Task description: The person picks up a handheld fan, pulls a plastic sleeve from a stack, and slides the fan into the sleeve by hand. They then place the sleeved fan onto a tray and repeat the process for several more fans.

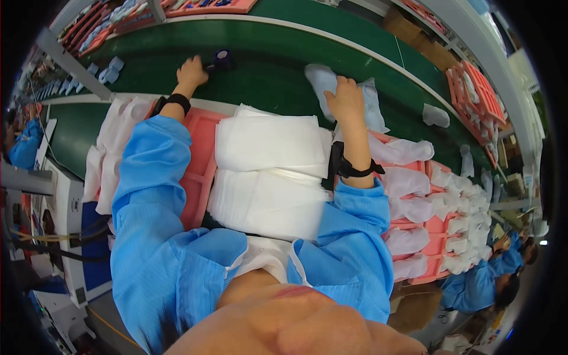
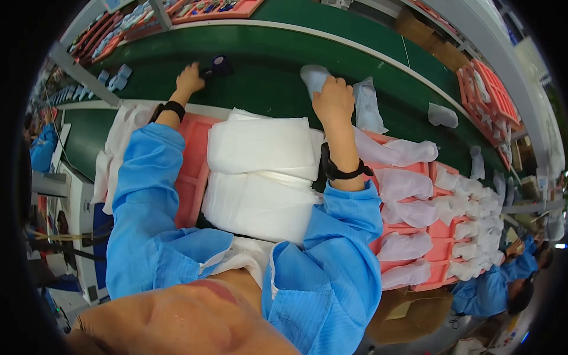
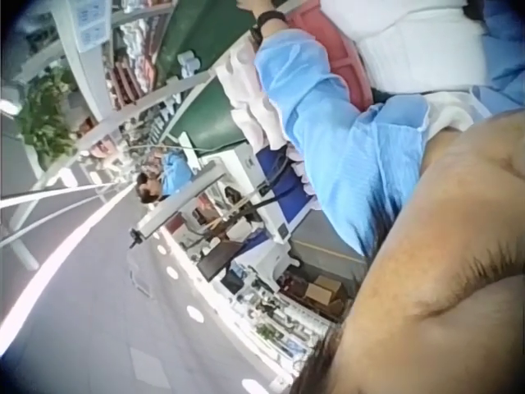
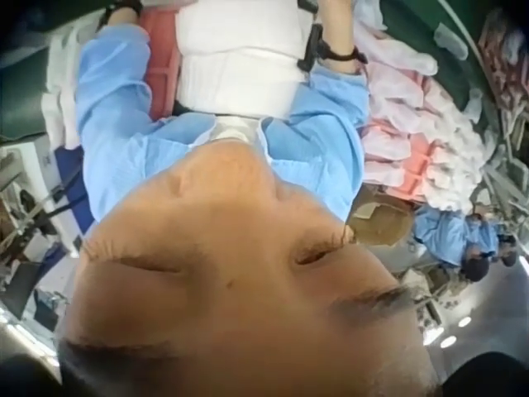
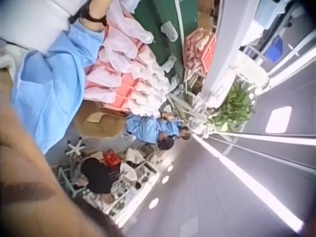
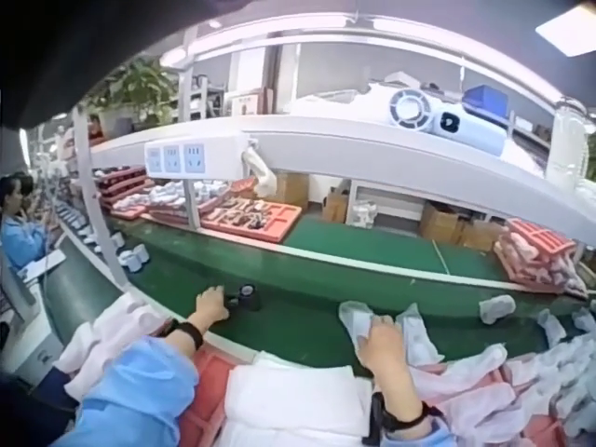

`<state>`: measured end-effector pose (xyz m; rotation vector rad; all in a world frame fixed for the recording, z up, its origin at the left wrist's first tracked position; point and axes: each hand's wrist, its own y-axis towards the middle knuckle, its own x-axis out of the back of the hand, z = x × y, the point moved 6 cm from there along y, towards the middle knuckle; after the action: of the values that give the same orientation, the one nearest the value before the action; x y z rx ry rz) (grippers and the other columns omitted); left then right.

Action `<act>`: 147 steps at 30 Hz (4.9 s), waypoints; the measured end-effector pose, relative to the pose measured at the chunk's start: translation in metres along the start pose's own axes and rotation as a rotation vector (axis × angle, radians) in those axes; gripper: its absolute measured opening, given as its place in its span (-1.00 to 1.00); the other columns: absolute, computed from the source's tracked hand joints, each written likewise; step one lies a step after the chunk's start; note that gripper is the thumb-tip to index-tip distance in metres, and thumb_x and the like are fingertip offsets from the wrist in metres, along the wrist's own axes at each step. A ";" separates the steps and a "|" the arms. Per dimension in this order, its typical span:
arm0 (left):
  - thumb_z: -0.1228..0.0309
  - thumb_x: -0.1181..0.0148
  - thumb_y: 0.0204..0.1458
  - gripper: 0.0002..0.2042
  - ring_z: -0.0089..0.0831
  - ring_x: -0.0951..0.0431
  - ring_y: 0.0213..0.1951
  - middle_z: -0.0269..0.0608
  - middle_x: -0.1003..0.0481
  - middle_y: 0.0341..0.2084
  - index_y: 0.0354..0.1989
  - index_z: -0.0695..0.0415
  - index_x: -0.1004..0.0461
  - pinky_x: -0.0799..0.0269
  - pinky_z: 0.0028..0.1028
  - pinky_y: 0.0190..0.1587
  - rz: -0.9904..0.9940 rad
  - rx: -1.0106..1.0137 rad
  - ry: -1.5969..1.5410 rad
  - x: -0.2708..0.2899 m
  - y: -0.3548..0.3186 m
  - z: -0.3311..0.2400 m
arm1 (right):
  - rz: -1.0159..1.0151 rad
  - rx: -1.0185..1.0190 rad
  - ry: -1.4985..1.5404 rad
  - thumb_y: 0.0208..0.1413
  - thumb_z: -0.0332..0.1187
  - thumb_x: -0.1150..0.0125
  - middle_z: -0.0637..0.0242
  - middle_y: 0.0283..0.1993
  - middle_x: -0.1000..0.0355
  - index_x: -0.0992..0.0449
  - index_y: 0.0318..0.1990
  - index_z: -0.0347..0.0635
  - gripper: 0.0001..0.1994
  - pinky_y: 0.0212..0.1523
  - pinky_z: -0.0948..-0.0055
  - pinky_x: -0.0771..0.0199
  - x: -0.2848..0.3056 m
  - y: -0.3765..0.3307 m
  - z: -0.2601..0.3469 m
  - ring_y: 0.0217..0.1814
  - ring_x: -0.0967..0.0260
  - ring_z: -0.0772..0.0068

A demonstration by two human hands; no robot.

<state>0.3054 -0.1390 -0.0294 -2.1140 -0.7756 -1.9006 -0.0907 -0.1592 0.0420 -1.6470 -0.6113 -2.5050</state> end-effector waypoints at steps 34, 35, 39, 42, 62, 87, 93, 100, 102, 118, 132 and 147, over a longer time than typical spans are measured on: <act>0.35 -0.24 -0.02 -0.83 -0.46 -0.43 -0.52 -0.23 -0.48 -0.50 -0.39 0.20 -0.47 -0.34 -0.46 -0.47 0.369 -0.587 -0.970 0.045 -0.184 -0.189 | -0.165 0.186 0.711 -0.39 -0.47 -0.35 0.32 -0.27 -0.44 -0.39 -0.14 -0.28 -0.50 -0.18 0.55 -0.37 0.132 -0.038 -0.004 -0.25 -0.37 0.51; 0.36 -0.22 0.01 -0.84 -0.53 -0.41 -0.52 -0.28 -0.47 -0.51 -0.38 0.20 -0.47 -0.31 -0.51 -0.46 0.407 -0.547 -1.097 0.054 -0.181 -0.187 | -0.141 0.160 0.716 -0.40 -0.47 -0.35 0.33 -0.27 -0.44 -0.39 -0.14 -0.28 -0.50 -0.18 0.55 -0.37 0.140 -0.045 -0.010 -0.25 -0.37 0.52; 0.38 -0.18 0.07 -0.86 -0.69 -0.36 -0.50 -0.42 -0.45 -0.53 -0.35 0.20 -0.46 -0.25 -0.63 -0.45 0.428 -0.389 -1.397 0.088 -0.175 -0.166 | -0.027 0.229 0.790 -0.40 -0.48 -0.35 0.34 -0.27 -0.44 -0.39 -0.13 -0.26 -0.49 -0.18 0.55 -0.36 0.123 -0.041 0.006 -0.25 -0.37 0.53; 0.39 -0.15 0.10 -0.88 -0.72 -0.36 -0.48 -0.48 -0.42 -0.52 -0.35 0.19 -0.45 -0.24 -0.67 -0.43 0.374 -0.345 -1.521 0.109 -0.177 -0.156 | 0.030 0.305 0.804 -0.40 -0.48 -0.35 0.35 -0.27 -0.44 -0.39 -0.12 -0.24 -0.48 -0.17 0.54 -0.36 0.106 -0.042 0.030 -0.24 -0.37 0.53; 0.68 -0.22 -0.10 -0.87 -0.45 -0.43 -0.41 -0.21 -0.46 -0.44 -0.36 0.24 -0.51 -0.33 -0.52 -0.34 -0.424 -0.674 -0.986 0.154 -0.232 -0.172 | -0.407 0.621 0.382 -0.32 -0.38 -0.42 0.14 -0.08 -0.30 -0.37 0.05 -0.26 -0.36 -0.21 0.32 -0.44 0.055 -0.060 0.102 -0.11 -0.34 0.09; 0.45 -0.40 -0.22 -0.53 -0.40 -0.32 -0.02 -0.20 -0.32 -0.07 -0.06 0.15 -0.40 -0.27 -0.46 -0.01 -0.409 -0.505 -1.389 0.157 -0.197 -0.129 | -0.143 0.382 0.367 -0.28 -0.46 -0.35 0.07 -0.31 -0.47 -0.41 -0.13 -0.24 -0.56 -0.26 0.30 -0.44 0.046 -0.055 0.099 -0.22 -0.43 -0.03; 0.42 -0.41 -0.24 -0.79 -0.38 -0.33 -0.06 -0.24 -0.32 -0.11 -0.39 0.14 -0.54 -0.27 -0.51 -0.13 -0.726 -0.634 -1.021 0.175 -0.213 -0.136 | -0.263 0.496 0.329 -0.25 -0.45 -0.35 0.03 -0.32 -0.48 -0.41 -0.16 -0.27 -0.59 -0.35 0.26 -0.43 0.047 -0.065 0.106 -0.31 -0.42 -0.07; 0.50 -0.32 -0.14 -0.89 -0.52 -0.38 -0.19 -0.25 -0.35 -0.18 -0.47 0.18 -0.50 -0.28 -0.56 -0.16 -0.318 -0.387 -1.416 0.170 -0.167 -0.122 | 0.280 0.231 0.920 -0.08 -0.43 -0.26 0.29 -0.39 -0.45 -0.44 -0.16 -0.30 -0.71 -0.46 0.48 -0.35 0.043 -0.063 0.106 -0.53 -0.38 0.43; 0.50 -0.31 -0.13 -0.90 -0.54 -0.38 -0.23 -0.25 -0.36 -0.20 -0.46 0.18 -0.50 -0.28 -0.57 -0.18 -0.174 -0.314 -1.584 0.164 -0.162 -0.124 | 0.256 0.184 0.934 -0.05 -0.43 -0.23 0.36 -0.40 -0.41 -0.45 -0.18 -0.31 -0.75 -0.47 0.54 -0.32 0.045 -0.060 0.101 -0.50 -0.33 0.55; 0.20 -0.17 0.07 -0.64 -0.67 -0.38 -0.30 -0.36 -0.45 -0.29 -0.09 0.22 -0.40 -0.29 -0.59 -0.33 0.120 -0.235 -1.655 0.128 -0.157 -0.145 | 0.298 0.168 1.050 0.05 -0.36 -0.21 0.34 -0.36 -0.41 -0.39 -0.10 -0.32 -0.70 -0.43 0.58 -0.31 0.037 -0.048 0.073 -0.46 -0.31 0.60; 0.05 -0.38 -0.22 -0.32 -0.27 -0.53 -0.14 0.03 -0.51 -0.17 0.00 0.32 -0.39 -0.44 -0.38 -0.10 0.577 -0.173 -1.026 0.028 -0.031 -0.240 | -0.197 0.349 0.868 0.01 -0.50 -0.24 0.26 0.01 -0.35 -0.45 -0.03 -0.30 -0.67 -0.22 0.59 -0.42 0.110 -0.054 0.063 -0.05 -0.35 0.48; 0.49 -0.17 -0.37 -0.84 -0.18 -0.51 -0.41 -0.13 -0.45 -0.54 -0.51 0.18 -0.48 -0.39 -0.29 -0.40 -0.347 -1.362 -0.701 0.281 -0.257 -0.259 | -0.710 0.543 1.136 -0.01 -0.62 -0.16 0.15 -0.11 -0.40 -0.47 -0.21 -0.37 -0.83 -0.36 0.62 -0.40 0.173 -0.089 0.030 -0.28 -0.34 0.54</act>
<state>-0.0365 0.0251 0.2328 -3.7541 0.3411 -2.0918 -0.1624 -0.0406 0.1818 0.3034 -1.5882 -2.6880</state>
